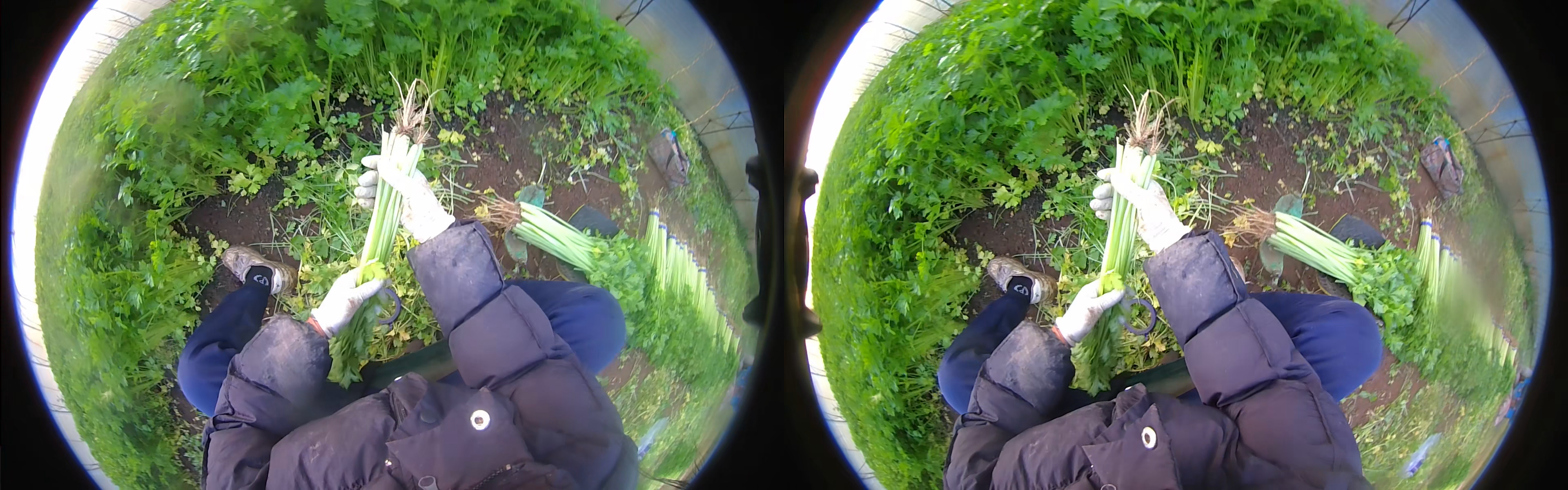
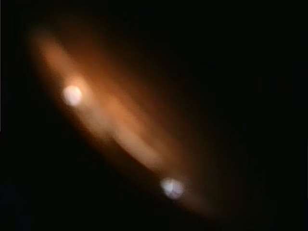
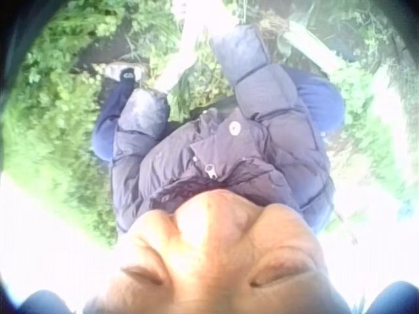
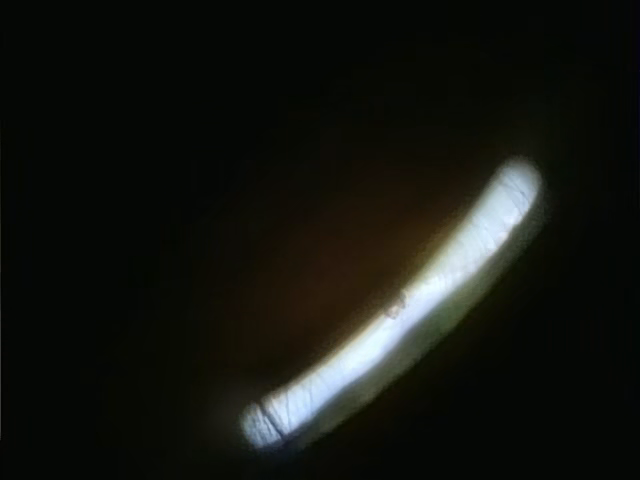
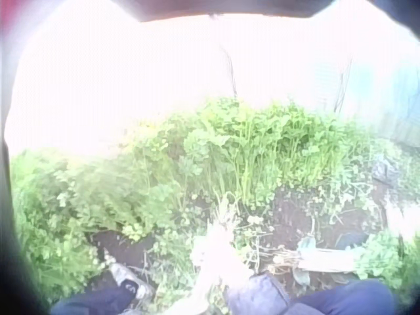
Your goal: The person harvests celery by pulling stalks from the soil, gathering them into bunches, and securing each bunch with a blue rubber band. The person repeatedly pulls, trims, and bundles celery, placing finished bundles on the ground.
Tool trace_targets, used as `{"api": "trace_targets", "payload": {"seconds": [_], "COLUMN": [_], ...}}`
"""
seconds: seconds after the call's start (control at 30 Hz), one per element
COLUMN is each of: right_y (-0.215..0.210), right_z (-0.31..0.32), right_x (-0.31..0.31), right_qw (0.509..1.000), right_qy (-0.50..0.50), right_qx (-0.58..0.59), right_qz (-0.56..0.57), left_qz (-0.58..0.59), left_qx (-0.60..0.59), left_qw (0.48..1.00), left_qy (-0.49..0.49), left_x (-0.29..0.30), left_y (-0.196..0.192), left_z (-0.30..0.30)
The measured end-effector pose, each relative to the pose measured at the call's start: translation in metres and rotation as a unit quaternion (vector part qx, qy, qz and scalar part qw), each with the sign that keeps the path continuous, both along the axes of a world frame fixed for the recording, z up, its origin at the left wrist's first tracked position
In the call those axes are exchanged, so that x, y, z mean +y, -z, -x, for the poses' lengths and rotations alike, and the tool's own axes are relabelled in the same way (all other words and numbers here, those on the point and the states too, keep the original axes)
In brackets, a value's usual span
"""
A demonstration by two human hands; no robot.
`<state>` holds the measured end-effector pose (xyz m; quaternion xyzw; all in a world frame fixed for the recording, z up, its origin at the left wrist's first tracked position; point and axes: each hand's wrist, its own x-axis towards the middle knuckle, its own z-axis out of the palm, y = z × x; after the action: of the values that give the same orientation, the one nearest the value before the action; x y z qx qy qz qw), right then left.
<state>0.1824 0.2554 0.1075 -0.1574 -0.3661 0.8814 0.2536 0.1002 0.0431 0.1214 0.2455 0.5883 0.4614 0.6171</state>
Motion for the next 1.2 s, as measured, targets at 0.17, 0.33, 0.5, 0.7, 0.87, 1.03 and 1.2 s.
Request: {"api": "trace_targets", "payload": {"seconds": [0.17,0.33,0.5,0.7,0.87,1.03,1.2], "right_y": [-0.064,-0.087,-0.102,-0.117,-0.118,-0.116,-0.108], "right_z": [0.008,0.009,0.004,0.008,0.013,-0.007,-0.016], "right_x": [-0.039,-0.05,-0.042,-0.053,-0.054,-0.035,-0.026], "right_qw": [0.999,0.98,0.956,0.953,0.983,0.972,0.982], "right_qy": [-0.005,-0.071,-0.118,-0.215,-0.126,-0.084,-0.053], "right_qx": [0.021,-0.013,-0.048,0.063,0.079,0.214,0.183], "right_qz": [-0.036,-0.186,-0.263,-0.203,-0.11,0.041,0.015], "left_qz": [-0.218,-0.166,-0.19,-0.168,-0.132,-0.107,-0.218], "left_qx": [0.057,0.0,0.117,-0.05,0.028,0.362,0.694], "left_qw": [0.972,0.978,0.969,0.984,0.98,0.794,0.679], "left_qy": [-0.066,-0.125,-0.107,-0.004,0.144,0.476,0.104], "left_x": [0.023,0.022,0.009,0.005,-0.022,-0.079,-0.077], "left_y": [-0.025,-0.045,-0.051,-0.067,-0.038,-0.008,-0.055], "left_z": [0.016,0.024,0.033,0.046,0.06,0.094,0.084]}}
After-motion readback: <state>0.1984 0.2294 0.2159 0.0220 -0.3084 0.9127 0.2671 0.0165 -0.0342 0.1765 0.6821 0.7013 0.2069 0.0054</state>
